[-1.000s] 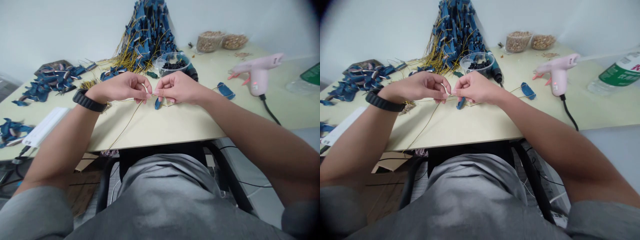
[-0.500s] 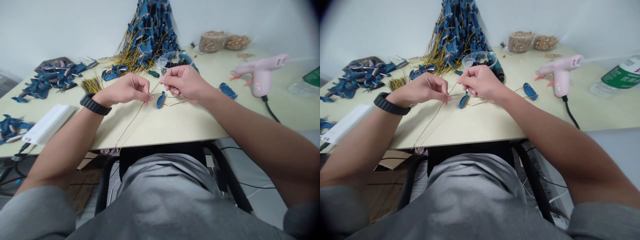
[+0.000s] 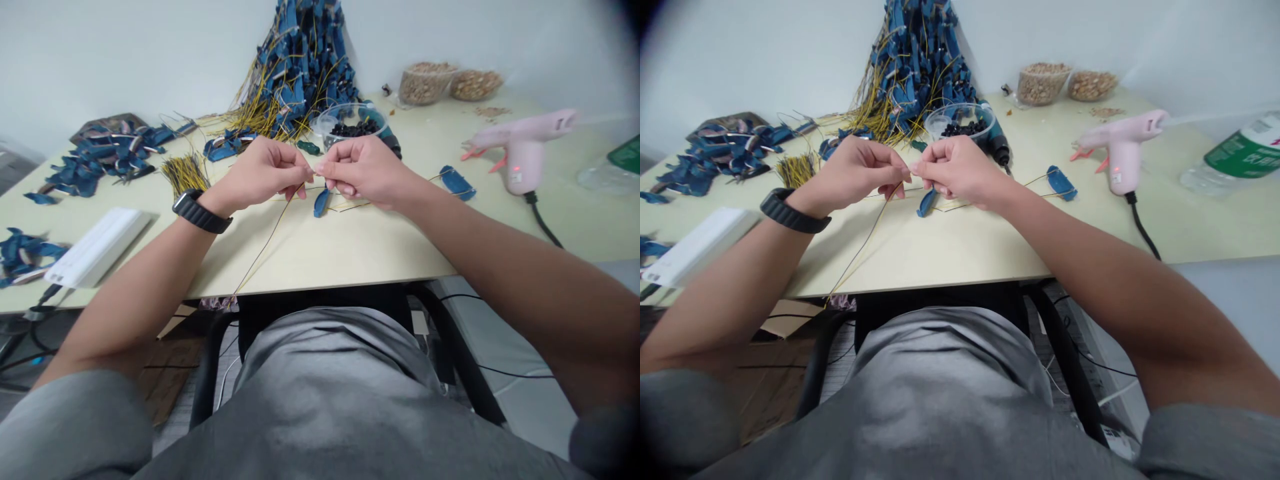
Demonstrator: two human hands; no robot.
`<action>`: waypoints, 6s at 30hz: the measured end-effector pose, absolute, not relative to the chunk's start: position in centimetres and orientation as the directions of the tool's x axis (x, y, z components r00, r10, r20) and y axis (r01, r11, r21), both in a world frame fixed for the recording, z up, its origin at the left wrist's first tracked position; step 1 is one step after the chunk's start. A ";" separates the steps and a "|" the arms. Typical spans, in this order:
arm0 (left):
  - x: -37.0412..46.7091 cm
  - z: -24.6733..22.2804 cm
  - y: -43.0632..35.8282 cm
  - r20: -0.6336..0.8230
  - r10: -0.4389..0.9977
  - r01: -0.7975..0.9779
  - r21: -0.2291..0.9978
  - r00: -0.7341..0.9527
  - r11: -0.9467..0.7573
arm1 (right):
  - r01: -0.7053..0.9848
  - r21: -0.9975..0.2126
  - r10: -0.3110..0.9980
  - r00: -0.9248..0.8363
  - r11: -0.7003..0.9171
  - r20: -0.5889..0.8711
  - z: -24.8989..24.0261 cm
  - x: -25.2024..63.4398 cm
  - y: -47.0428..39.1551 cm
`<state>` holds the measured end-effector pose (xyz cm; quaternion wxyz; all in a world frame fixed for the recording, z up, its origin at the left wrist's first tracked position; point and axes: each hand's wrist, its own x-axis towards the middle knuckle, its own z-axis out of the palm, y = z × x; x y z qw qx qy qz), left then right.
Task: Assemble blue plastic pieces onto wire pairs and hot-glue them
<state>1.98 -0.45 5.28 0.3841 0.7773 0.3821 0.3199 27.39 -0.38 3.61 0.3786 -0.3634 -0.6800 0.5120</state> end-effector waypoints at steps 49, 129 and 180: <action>-9.1 9.5 2.8 -0.302 0.824 0.851 0.389 0.478 -0.352 | -0.040 -0.984 0.934 -0.310 0.173 0.177 3.3 26.2 -0.4; 2.7 0.9 1.1 0.242 0.738 0.572 0.498 0.630 -0.652 | 0.554 -0.735 0.875 -0.471 0.390 0.110 3.5 31.0 -1.3; 2.0 1.1 0.7 0.168 0.801 0.666 0.473 0.574 -0.577 | 0.596 -0.529 0.782 -0.572 0.604 0.247 2.1 30.2 -0.6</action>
